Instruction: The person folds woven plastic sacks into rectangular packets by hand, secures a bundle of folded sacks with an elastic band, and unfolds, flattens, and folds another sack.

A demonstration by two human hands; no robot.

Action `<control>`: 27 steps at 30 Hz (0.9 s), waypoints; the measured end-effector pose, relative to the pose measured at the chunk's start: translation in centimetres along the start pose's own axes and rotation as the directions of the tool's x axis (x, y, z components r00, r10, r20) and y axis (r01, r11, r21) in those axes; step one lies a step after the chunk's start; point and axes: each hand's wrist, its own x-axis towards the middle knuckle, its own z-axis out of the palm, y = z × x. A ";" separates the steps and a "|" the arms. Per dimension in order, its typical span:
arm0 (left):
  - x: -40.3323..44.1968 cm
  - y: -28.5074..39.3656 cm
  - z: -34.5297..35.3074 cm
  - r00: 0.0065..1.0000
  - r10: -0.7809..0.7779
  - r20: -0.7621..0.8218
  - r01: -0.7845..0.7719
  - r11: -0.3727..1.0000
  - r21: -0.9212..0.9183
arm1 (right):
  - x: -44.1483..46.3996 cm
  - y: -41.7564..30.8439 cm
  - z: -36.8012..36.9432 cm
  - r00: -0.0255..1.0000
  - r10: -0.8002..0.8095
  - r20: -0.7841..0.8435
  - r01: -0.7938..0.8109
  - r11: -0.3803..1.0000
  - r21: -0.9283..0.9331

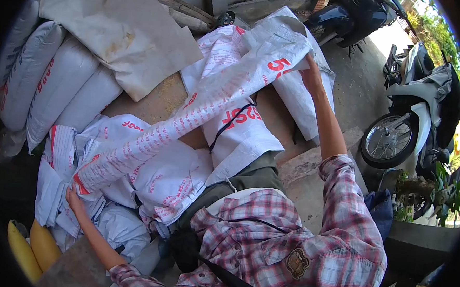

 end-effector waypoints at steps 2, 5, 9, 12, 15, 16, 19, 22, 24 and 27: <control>2.4 1.1 -0.5 0.999 0.001 0.044 -0.001 1.000 -0.004 | 0.8 -0.6 0.6 0.988 0.075 0.137 -0.073 0.997 -0.017; 6.4 1.8 -1.4 0.997 -0.042 0.065 0.036 0.994 0.101 | 1.1 0.2 0.6 0.883 0.338 0.327 -0.090 0.803 -0.589; 1.3 4.3 2.1 0.999 0.045 -0.029 -0.045 0.999 0.015 | 1.1 2.7 0.3 0.942 0.239 0.235 -0.109 0.881 -0.460; 1.1 4.1 1.0 0.997 -0.039 -0.067 0.038 0.999 -0.015 | 1.6 3.3 -0.5 0.990 -0.005 0.138 -0.014 0.991 0.135; 6.3 -0.5 -2.9 0.998 -0.032 0.056 0.032 0.999 -0.006 | 0.9 0.6 1.3 0.998 -0.054 0.017 0.046 0.954 0.295; 7.0 -1.4 -3.7 0.987 -0.045 0.152 0.050 0.998 -0.033 | 1.2 0.5 0.6 0.999 -0.053 0.010 0.049 0.963 0.264; 2.4 -1.3 -2.7 0.996 0.001 -0.090 0.011 0.992 0.125 | -1.5 -1.8 -1.8 0.998 -0.058 0.030 0.058 0.998 0.000; 0.3 -3.6 -4.3 0.999 0.045 -0.021 -0.036 0.944 0.329 | -4.4 -1.0 -8.2 0.999 0.044 0.023 -0.039 0.979 -0.199; -0.1 -4.5 -5.0 0.988 0.066 0.141 -0.139 0.783 0.607 | -8.3 -0.7 -10.7 0.996 0.085 -0.006 -0.081 0.918 -0.389; -4.3 -4.4 -4.9 0.970 -0.032 0.239 -0.141 0.729 0.669 | -15.8 -0.3 -16.0 0.953 0.293 -0.080 -0.280 0.749 -0.600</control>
